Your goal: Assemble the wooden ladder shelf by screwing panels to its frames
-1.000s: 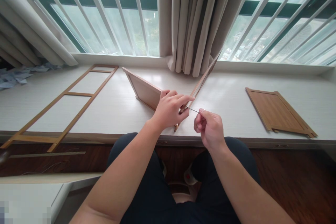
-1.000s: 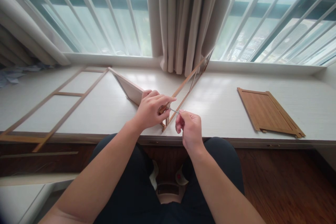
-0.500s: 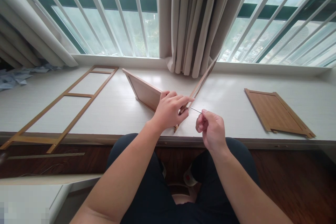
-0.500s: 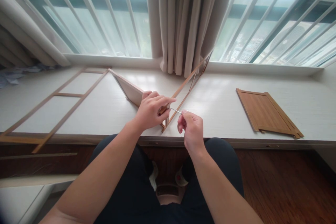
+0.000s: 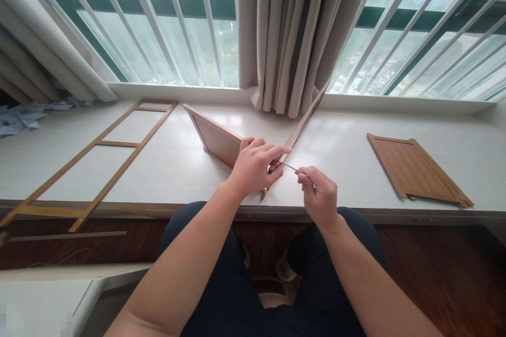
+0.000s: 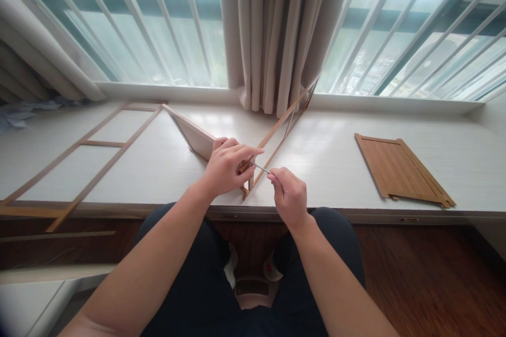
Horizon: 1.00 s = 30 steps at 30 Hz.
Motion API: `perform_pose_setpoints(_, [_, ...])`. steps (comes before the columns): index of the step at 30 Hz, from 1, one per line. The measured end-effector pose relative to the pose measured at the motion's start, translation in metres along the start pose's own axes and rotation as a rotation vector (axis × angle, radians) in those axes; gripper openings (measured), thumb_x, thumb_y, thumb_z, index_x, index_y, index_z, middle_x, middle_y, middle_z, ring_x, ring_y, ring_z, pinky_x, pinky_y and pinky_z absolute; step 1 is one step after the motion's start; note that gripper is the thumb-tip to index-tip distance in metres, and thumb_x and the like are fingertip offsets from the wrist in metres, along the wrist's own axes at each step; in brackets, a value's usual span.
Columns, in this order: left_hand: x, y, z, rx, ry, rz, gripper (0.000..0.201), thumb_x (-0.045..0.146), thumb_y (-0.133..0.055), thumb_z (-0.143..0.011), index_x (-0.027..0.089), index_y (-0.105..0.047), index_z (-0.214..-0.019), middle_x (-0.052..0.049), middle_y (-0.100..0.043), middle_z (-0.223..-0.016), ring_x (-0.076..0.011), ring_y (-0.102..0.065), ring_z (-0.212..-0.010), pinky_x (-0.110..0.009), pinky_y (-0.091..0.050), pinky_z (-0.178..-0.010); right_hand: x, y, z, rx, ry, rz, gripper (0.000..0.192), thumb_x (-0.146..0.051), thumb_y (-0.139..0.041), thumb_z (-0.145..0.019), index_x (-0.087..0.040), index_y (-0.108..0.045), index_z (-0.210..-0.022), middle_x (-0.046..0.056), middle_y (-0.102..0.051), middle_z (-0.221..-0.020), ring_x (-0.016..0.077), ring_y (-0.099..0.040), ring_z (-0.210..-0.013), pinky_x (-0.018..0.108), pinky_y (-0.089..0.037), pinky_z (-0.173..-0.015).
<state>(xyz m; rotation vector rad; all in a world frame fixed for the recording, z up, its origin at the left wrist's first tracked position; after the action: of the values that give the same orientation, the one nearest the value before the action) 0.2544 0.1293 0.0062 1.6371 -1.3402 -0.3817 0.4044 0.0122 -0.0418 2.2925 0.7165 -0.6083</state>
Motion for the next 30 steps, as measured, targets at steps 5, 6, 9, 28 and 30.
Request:
perform_pose_setpoints(5, [0.0, -0.001, 0.0, 0.003, 0.0, 0.004, 0.03, 0.027, -0.059, -0.092, 0.029, -0.07, -0.12, 0.0, -0.077, -0.093, -0.0226, -0.059, -0.09, -0.045, -0.031, -0.102, -0.001, 0.0, -0.004, -0.015, 0.045, 0.022, 0.018, -0.026, -0.052, -0.106, -0.022, -0.067, -0.098, 0.001, -0.061, -0.076, 0.0149, -0.057, -0.063, 0.029, -0.045, -0.062])
perform_pose_setpoints(6, [0.0, -0.001, 0.0, 0.005, -0.001, 0.003, 0.031, 0.026, -0.059, -0.092, 0.029, -0.07, -0.12, 0.0, -0.077, -0.093, -0.0225, -0.058, -0.09, -0.045, -0.031, -0.102, -0.001, 0.001, -0.004, -0.018, 0.051, 0.023, 0.017, -0.026, -0.052, -0.106, -0.022, -0.067, -0.098, 0.002, -0.061, -0.076, 0.0149, -0.056, -0.063, 0.029, -0.045, -0.062])
perform_pose_setpoints(9, [0.001, -0.001, 0.0, 0.014, -0.008, 0.002, 0.032, 0.025, -0.059, -0.091, 0.028, -0.07, -0.12, 0.001, -0.077, -0.094, -0.0219, -0.058, -0.089, -0.044, -0.03, -0.102, 0.0, 0.002, -0.005, -0.032, 0.079, 0.024, 0.016, -0.023, -0.053, -0.105, -0.022, -0.067, -0.1, 0.002, -0.061, -0.077, 0.0144, -0.055, -0.063, 0.028, -0.044, -0.062])
perform_pose_setpoints(28, [0.001, -0.002, 0.0, 0.013, -0.01, -0.001, 0.032, 0.023, -0.06, -0.089, 0.028, -0.07, -0.119, 0.001, -0.076, -0.093, -0.0222, -0.058, -0.09, -0.044, -0.03, -0.101, 0.002, 0.016, -0.018, -0.153, 0.351, 0.284, 0.019, -0.018, -0.051, -0.105, -0.021, -0.069, -0.102, 0.003, -0.07, -0.076, 0.0144, -0.061, -0.066, 0.026, -0.043, -0.064])
perform_pose_setpoints(30, [0.001, -0.002, 0.0, 0.008, -0.007, -0.001, 0.033, 0.023, -0.06, -0.089, 0.028, -0.07, -0.12, 0.001, -0.077, -0.094, -0.0224, -0.058, -0.09, -0.044, -0.03, -0.102, -0.001, 0.017, -0.019, -0.162, 0.372, 0.311, 0.016, -0.021, -0.053, -0.105, -0.021, -0.068, -0.102, 0.002, -0.069, -0.075, 0.0143, -0.059, -0.064, 0.027, -0.041, -0.062])
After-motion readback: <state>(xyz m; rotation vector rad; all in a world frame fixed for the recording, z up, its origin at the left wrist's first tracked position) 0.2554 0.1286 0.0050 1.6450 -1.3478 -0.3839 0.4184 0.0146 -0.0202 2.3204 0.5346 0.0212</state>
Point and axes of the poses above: each hand's wrist, its own z-axis away from the middle knuckle, its own y-axis out of the back of the hand, x = y × z, the point moved 3 cm from there along -z, towards the middle knuckle
